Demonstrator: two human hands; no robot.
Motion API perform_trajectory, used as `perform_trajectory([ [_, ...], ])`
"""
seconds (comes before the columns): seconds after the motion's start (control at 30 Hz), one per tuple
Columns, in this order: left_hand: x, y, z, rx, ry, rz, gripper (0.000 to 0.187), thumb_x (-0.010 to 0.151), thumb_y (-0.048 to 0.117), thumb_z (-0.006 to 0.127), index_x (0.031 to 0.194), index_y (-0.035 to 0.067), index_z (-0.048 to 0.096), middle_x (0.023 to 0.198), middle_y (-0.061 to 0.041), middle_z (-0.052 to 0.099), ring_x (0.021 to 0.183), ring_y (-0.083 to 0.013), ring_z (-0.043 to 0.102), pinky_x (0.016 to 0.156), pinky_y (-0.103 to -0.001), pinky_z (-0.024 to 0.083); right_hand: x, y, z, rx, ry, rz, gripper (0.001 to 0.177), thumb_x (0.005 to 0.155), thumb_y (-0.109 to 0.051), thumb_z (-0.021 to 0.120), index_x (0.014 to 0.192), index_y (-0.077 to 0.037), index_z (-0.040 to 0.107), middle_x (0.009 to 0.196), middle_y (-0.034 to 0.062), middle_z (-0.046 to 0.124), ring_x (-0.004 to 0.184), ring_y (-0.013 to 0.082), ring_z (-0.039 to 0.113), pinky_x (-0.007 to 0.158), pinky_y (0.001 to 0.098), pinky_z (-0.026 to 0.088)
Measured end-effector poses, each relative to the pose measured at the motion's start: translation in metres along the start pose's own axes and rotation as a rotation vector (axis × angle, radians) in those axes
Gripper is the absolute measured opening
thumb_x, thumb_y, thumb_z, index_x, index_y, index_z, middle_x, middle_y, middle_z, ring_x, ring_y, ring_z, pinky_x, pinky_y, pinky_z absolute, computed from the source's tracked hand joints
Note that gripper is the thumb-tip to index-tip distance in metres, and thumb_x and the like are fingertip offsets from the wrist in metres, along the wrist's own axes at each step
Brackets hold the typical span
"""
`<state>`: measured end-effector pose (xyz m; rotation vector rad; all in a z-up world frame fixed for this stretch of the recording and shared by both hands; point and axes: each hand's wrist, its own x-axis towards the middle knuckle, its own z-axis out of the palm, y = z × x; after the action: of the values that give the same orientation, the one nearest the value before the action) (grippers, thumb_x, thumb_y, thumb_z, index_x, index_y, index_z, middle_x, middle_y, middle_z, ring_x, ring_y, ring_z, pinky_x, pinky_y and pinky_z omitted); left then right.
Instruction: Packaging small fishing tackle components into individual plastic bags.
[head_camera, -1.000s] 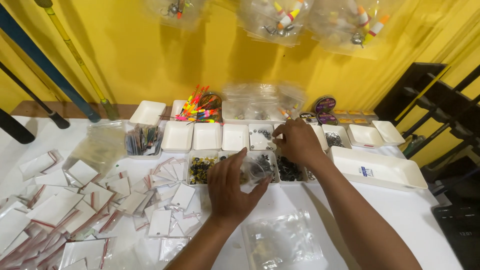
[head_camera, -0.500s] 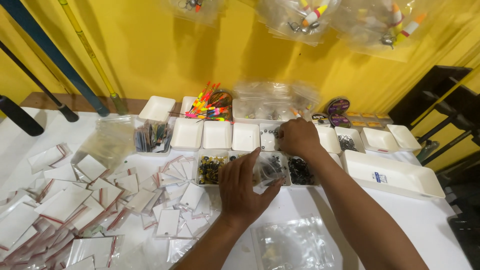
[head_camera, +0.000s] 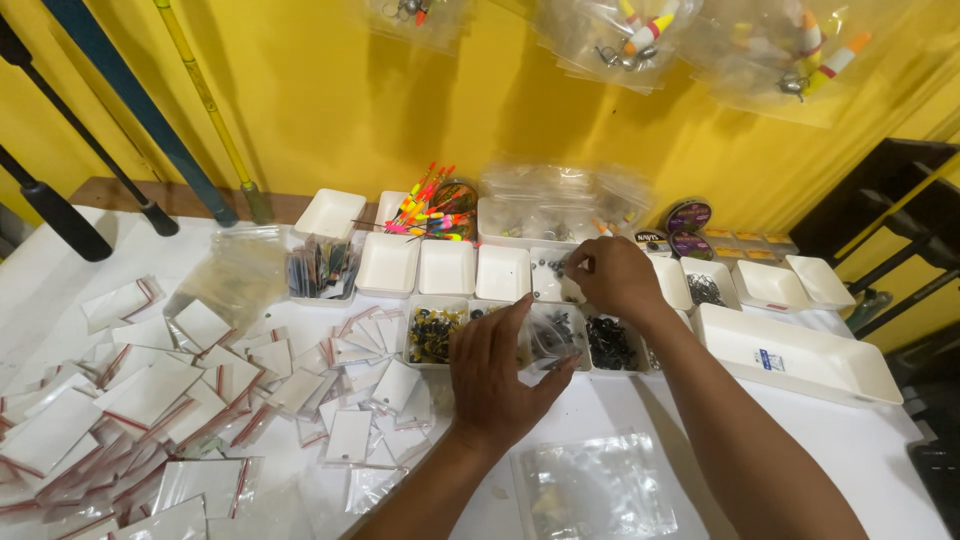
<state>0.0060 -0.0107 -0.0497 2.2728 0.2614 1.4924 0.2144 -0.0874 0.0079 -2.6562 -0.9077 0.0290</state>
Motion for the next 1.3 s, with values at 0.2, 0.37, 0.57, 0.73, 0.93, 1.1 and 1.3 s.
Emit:
perform_trajectory([
  [0.2, -0.004, -0.002, 0.008, -0.117, -0.003, -0.086, 0.079, 0.075, 0.050, 0.081, 0.142, 0.016, 0.056, 0.113, -0.005, 0.061, 0.101, -0.0265, 0.064, 0.089, -0.045, 0.044, -0.062, -0.002, -0.043, 0.600, 0.061, -0.363, 0.013, 0.085, -0.009, 0.079, 0.097, -0.005, 0.080, 0.067, 0.0060, 0.056, 0.073, 0.0180, 0.055, 0.076, 0.0355, 0.050],
  [0.37, -0.005, 0.003, 0.008, -0.140, -0.020, -0.112, 0.079, 0.074, 0.046, 0.084, 0.141, 0.015, 0.056, 0.111, -0.005, 0.062, 0.099, -0.0278, 0.065, 0.086, -0.044, 0.044, -0.098, -0.029, -0.073, 0.576, 0.013, -0.511, 0.012, 0.083, -0.008, 0.081, 0.095, -0.007, 0.082, 0.072, 0.0076, 0.060, 0.079, 0.0218, 0.058, 0.083, 0.0401, 0.051],
  [0.57, -0.005, 0.016, 0.005, -0.184, -0.067, -0.123, 0.079, 0.073, 0.043, 0.085, 0.141, 0.014, 0.055, 0.111, -0.006, 0.063, 0.099, -0.0293, 0.065, 0.085, -0.046, 0.043, -0.106, -0.029, -0.069, 0.516, -0.047, -0.565, 0.010, 0.083, -0.009, 0.081, 0.093, -0.008, 0.082, 0.072, 0.0077, 0.061, 0.078, 0.0234, 0.060, 0.083, 0.0418, 0.052],
  [0.73, -0.005, 0.016, 0.005, -0.208, -0.085, -0.112, 0.078, 0.076, 0.043, 0.084, 0.141, 0.014, 0.054, 0.111, -0.008, 0.062, 0.099, -0.0302, 0.065, 0.084, -0.047, 0.043, -0.106, -0.023, -0.073, 0.499, -0.053, -0.525, 0.010, 0.083, -0.010, 0.080, 0.093, -0.010, 0.083, 0.072, 0.0076, 0.063, 0.078, 0.0238, 0.062, 0.082, 0.0416, 0.053],
  [0.93, -0.008, 0.009, 0.007, -0.206, -0.106, -0.160, 0.079, 0.077, 0.051, 0.082, 0.141, 0.014, 0.055, 0.111, -0.008, 0.063, 0.102, -0.0302, 0.066, 0.085, -0.047, 0.043, -0.075, 0.013, -0.067, 0.389, 0.092, -0.434, 0.011, 0.086, -0.011, 0.079, 0.096, -0.010, 0.082, 0.073, 0.0092, 0.065, 0.080, 0.0257, 0.065, 0.085, 0.0413, 0.053],
  [1.1, -0.009, 0.007, 0.009, -0.195, -0.135, -0.123, 0.081, 0.077, 0.051, 0.083, 0.143, 0.013, 0.053, 0.112, -0.009, 0.063, 0.104, -0.0317, 0.066, 0.088, -0.048, 0.043, -0.040, 0.044, -0.052, 0.056, 0.137, -0.284, 0.010, 0.086, -0.015, 0.079, 0.096, -0.013, 0.081, 0.078, 0.0083, 0.066, 0.087, 0.0284, 0.065, 0.083, 0.0427, 0.052],
  [1.3, -0.004, 0.012, 0.005, -0.064, -0.065, -0.051, 0.075, 0.081, 0.057, 0.079, 0.136, 0.011, 0.059, 0.098, -0.002, 0.066, 0.095, -0.0249, 0.064, 0.087, -0.041, 0.046, -0.003, 0.059, -0.031, -0.235, -0.069, -0.028, 0.020, 0.092, -0.024, 0.066, 0.107, -0.022, 0.080, 0.115, 0.0066, 0.067, 0.127, 0.0282, 0.053, 0.086, 0.0473, 0.052],
])
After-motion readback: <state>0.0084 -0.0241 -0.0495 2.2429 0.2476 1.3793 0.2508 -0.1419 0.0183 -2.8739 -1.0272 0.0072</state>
